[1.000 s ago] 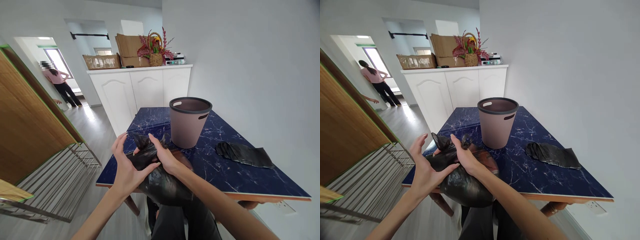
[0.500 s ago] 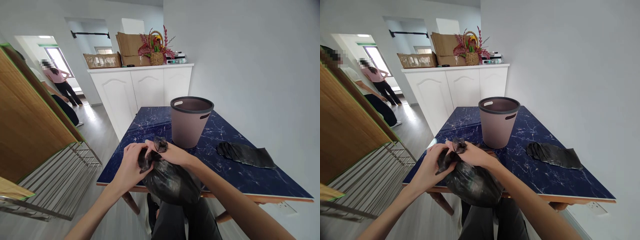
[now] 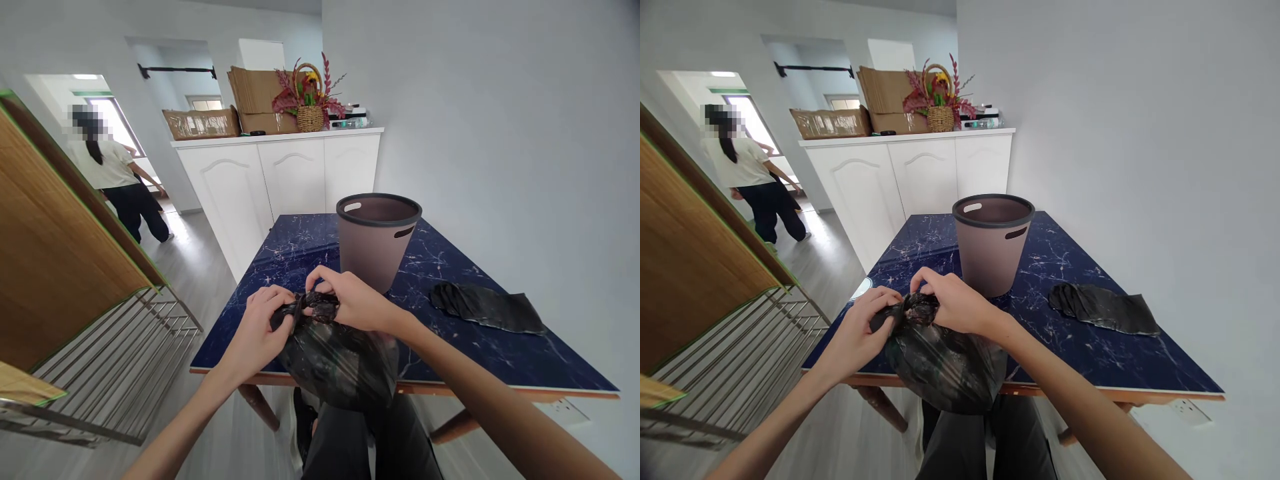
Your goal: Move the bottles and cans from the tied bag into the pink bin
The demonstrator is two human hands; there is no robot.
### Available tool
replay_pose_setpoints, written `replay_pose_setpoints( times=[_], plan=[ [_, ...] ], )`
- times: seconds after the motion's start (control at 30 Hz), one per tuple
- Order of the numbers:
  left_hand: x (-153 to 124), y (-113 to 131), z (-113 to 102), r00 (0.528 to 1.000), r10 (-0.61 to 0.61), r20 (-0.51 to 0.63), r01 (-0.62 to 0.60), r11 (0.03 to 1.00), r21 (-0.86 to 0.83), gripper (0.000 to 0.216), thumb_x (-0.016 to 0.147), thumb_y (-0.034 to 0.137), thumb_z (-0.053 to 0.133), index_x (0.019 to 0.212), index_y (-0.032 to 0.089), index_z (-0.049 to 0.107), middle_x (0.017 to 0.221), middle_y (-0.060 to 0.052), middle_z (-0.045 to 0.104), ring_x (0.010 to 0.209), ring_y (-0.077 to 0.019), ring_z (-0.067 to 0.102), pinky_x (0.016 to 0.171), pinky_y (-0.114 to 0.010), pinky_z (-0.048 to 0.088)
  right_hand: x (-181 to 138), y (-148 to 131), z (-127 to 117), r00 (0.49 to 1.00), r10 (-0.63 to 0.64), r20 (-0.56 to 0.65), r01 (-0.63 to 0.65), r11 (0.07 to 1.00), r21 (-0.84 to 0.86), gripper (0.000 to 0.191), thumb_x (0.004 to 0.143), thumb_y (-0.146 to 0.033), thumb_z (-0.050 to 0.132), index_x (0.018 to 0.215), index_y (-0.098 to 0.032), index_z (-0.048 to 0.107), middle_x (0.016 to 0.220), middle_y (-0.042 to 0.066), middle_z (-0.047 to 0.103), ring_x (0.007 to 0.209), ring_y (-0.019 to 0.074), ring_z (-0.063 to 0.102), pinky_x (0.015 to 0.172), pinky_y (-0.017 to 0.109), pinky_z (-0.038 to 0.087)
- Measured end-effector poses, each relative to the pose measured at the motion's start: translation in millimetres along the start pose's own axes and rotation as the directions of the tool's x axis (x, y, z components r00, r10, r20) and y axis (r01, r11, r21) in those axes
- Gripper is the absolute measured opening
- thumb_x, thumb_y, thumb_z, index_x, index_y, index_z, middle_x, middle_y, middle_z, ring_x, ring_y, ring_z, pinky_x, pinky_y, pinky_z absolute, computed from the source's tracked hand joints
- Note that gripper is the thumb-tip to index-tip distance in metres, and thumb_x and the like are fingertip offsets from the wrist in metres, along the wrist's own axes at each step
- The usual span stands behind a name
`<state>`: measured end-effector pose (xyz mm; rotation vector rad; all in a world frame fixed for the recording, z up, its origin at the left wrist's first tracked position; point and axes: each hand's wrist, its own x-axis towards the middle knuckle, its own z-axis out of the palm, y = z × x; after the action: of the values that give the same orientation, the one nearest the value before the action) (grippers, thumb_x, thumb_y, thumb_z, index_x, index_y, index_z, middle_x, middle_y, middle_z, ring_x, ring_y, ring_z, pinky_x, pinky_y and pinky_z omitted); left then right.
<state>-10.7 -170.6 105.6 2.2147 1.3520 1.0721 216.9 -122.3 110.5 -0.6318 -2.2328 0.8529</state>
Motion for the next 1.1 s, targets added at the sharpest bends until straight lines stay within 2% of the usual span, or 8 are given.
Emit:
replay_pose_setpoints(
  times=[0.13,0.33,0.5,0.67,0.77,0.9,1.0,1.1],
  plan=[
    [0.3,5.9,-0.5,1.0,-0.007,-0.027,0.007,1.0,-0.011,0.01,0.086,0.021,0.063,0.077,0.025,0.065,0.095,-0.005,0.072,0.098,-0.0299,0.06,0.098,-0.041,0.041,-1.2,5.9,10.4,0.989,-0.074,-0.132,0.043,0.973,-0.226,0.02,0.084,-0.007,0.059,0.093,-0.025,0.056,0.089,0.001,0.068,0.077,0.0186,0.06,0.069,0.027,0.039],
    [-1.6,8.9,-0.3,0.997,0.065,-0.049,-0.063,0.997,0.036,0.005,0.085,0.027,0.071,0.081,0.026,0.073,0.101,-0.006,0.075,0.104,-0.0329,0.061,0.109,-0.046,0.037,-2.5,8.1,29.7,0.934,-0.134,-0.332,-0.02,0.906,-0.422,0.013,0.09,-0.018,0.06,0.091,-0.025,0.05,0.087,0.001,0.062,0.07,0.017,0.05,0.063,0.028,0.03],
    [4.2,10.1,0.4,0.999,-0.017,-0.05,0.015,0.999,-0.046,0.04,0.105,0.042,0.047,0.085,0.026,0.078,0.111,-0.007,0.076,0.122,-0.0331,0.06,0.12,-0.046,0.03,-0.9,8.8,44.3,0.868,-0.233,-0.438,-0.053,0.835,-0.548,0.011,0.09,-0.016,0.055,0.091,-0.025,0.049,0.085,0.001,0.064,0.066,0.0166,0.048,0.06,0.031,0.026],
    [17.5,20.4,-0.4,0.988,-0.153,0.016,0.153,0.971,-0.184,0.044,0.104,0.055,0.052,0.088,0.024,0.079,0.096,-0.003,0.076,0.105,-0.0286,0.066,0.105,-0.036,0.045,4.2,9.5,50.9,0.849,-0.316,-0.423,-0.022,0.779,-0.627,0.019,0.087,-0.007,0.05,0.095,-0.023,0.053,0.096,0.008,0.064,0.085,0.0241,0.055,0.073,0.034,0.04],
    [21.3,22.8,-1.2,0.958,-0.278,0.066,0.285,0.92,-0.268,0.041,0.096,0.061,0.065,0.093,0.023,0.081,0.096,-0.002,0.078,0.094,-0.0258,0.066,0.082,-0.03,0.05,4.1,10.1,51.5,0.844,-0.351,-0.405,0.019,0.775,-0.632,0.039,0.085,-0.004,0.048,0.121,-0.017,0.055,0.114,0.015,0.06,0.103,0.0295,0.056,0.087,0.041,0.048],
    [20.1,18.8,-0.6,0.922,-0.386,0.038,0.376,0.865,-0.331,0.043,0.088,0.064,0.075,0.098,0.023,0.084,0.104,-0.003,0.08,0.098,-0.0267,0.067,0.079,-0.03,0.049,-1.8,9.8,49.3,0.879,-0.316,-0.356,0.007,0.756,-0.655,0.078,0.092,0.0,0.038,0.166,-0.015,0.02,0.145,0.024,0.045,0.134,0.0346,0.047,0.107,0.053,0.047],
    [19.8,14.6,-1.3,0.935,-0.354,0.013,0.338,0.878,-0.34,0.045,0.09,0.066,0.072,0.096,0.023,0.083,0.103,-0.004,0.08,0.101,-0.0263,0.067,0.084,-0.031,0.049,-8.6,9.7,46.0,0.94,-0.267,-0.214,0.057,0.739,-0.672,0.094,0.091,0.0,0.038,0.172,-0.022,-0.004,0.159,0.024,0.032,0.152,0.0376,0.033,0.118,0.061,0.041],
    [22.7,7.1,-5.3,0.945,-0.327,-0.009,0.307,0.896,-0.32,0.049,0.091,0.069,0.069,0.09,0.021,0.078,0.092,-0.004,0.076,0.092,-0.0238,0.065,0.081,-0.03,0.049,-16.6,10.4,42.7,0.966,-0.242,-0.091,0.117,0.725,-0.679,0.098,0.092,-0.002,0.041,0.173,-0.024,-0.012,0.168,0.023,0.023,0.161,0.0382,0.021,0.125,0.065,0.032]
  ],
)
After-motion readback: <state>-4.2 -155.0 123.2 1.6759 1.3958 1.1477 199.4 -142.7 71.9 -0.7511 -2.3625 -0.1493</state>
